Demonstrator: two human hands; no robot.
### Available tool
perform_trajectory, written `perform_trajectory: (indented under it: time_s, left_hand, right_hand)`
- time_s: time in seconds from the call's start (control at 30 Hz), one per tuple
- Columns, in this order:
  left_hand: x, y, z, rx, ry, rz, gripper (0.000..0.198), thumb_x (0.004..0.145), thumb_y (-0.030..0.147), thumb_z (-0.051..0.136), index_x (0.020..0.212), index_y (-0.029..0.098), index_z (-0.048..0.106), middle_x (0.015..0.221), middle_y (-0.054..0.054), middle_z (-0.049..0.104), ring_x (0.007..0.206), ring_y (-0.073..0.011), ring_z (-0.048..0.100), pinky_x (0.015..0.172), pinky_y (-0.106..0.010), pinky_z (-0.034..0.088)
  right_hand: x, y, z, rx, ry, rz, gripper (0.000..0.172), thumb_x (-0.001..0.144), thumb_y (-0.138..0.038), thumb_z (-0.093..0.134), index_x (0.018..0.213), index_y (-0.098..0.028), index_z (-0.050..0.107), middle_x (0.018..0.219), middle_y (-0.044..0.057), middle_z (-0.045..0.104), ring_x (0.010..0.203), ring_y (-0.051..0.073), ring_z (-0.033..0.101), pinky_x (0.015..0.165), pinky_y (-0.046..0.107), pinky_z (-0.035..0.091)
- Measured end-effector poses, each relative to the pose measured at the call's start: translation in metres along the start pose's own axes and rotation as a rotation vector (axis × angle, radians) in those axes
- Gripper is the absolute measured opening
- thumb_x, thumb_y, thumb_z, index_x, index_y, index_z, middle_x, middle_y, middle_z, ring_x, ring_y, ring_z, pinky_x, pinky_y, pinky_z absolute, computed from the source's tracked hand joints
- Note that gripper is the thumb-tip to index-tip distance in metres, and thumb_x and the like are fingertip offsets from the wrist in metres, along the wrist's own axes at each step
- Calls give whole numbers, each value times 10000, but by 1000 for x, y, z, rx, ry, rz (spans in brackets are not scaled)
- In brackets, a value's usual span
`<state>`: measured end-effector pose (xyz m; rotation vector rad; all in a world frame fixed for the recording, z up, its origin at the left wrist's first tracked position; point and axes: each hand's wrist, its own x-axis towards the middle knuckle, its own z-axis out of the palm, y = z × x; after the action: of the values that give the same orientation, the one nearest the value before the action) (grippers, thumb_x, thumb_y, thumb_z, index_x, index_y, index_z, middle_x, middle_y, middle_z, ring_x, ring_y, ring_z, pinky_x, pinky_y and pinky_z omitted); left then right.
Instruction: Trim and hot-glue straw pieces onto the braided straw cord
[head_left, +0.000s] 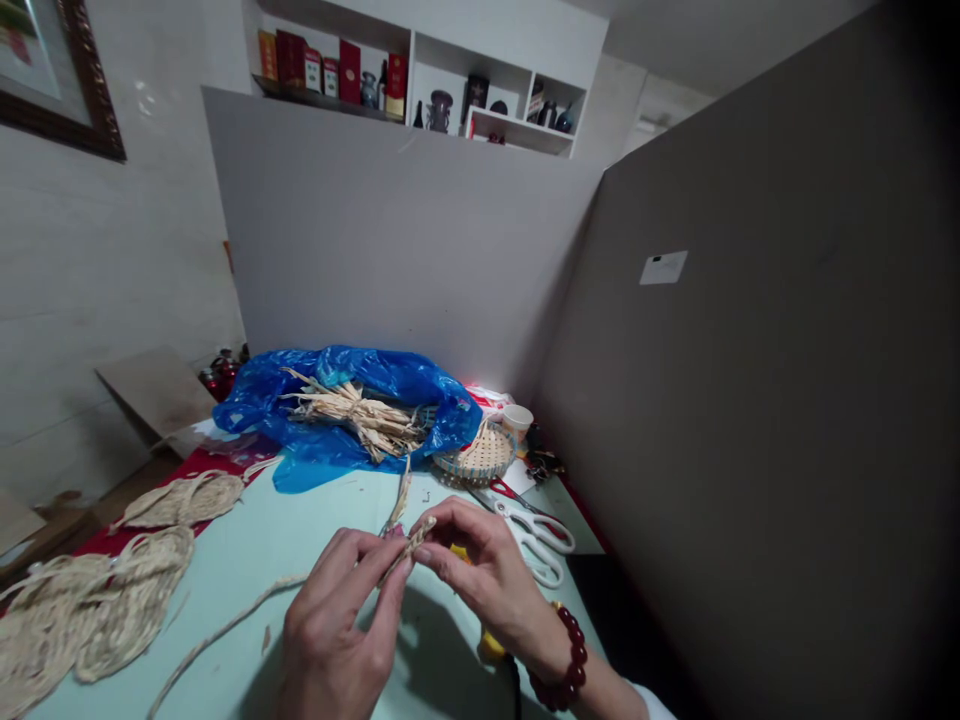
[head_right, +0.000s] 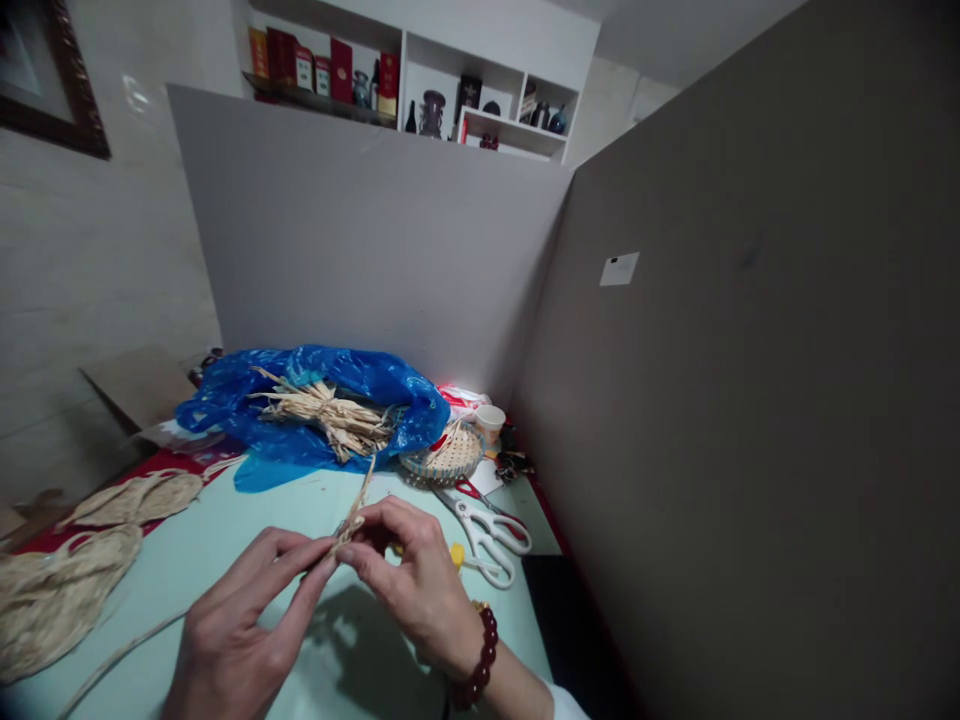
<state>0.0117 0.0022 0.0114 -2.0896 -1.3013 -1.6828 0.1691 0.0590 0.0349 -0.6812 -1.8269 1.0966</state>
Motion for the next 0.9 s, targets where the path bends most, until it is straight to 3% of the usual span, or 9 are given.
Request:
perform_trajectory:
  time_s: [0.3,0.43,0.57,0.73,0.83,0.9]
  left_hand:
    - [-1,7,-3,72,24,153,405,751,-94,656,1092,125,640,816,-65,622,751,-177,582,657,-313,514]
    - [-5,12,-3,44,77,128,370,746,-91,663,1031,145,670,784,-60,632,725,-177,581,638,-312,502]
    - [-9,8,0,-148,51,-71,332,746,-32,684,964,213,738,734,-29,667,697,-173,619,646,-288,521]
    - [0,-1,1,-300,-63,-381,95,831,224,677,857,228,768,836,-41,729,780,-192,708,702,-252,561]
    - [10,0,-2,-408,-159,-574,236,895,363,590,895,218,775,900,-53,776,868,-231,738,729,-274,579]
    - [14,2,-4,-565,-189,-778,312,899,443,569,960,205,760,899,-57,784,865,-234,736,731,-288,573]
  right_hand:
    - [-7,-8,5,-19,57,-130,59,888,-226,670,848,-188,691,821,27,654,762,158,587,707,261,453]
    - [-14,-9,14,10,143,-140,77,884,-220,655,809,-202,667,791,25,648,753,170,582,709,279,446]
    - [-15,-4,19,99,202,-60,72,830,-216,692,762,-197,677,750,20,637,731,171,564,702,283,433]
    - [-3,2,8,272,140,76,156,766,-319,766,732,-187,691,723,-3,609,651,139,539,633,253,446]
    - [4,2,-2,331,99,112,217,739,-369,793,717,-179,690,686,-16,586,628,128,521,628,246,449]
    - [5,2,-6,358,77,121,221,735,-367,801,720,-177,690,671,-21,577,633,126,519,638,244,451]
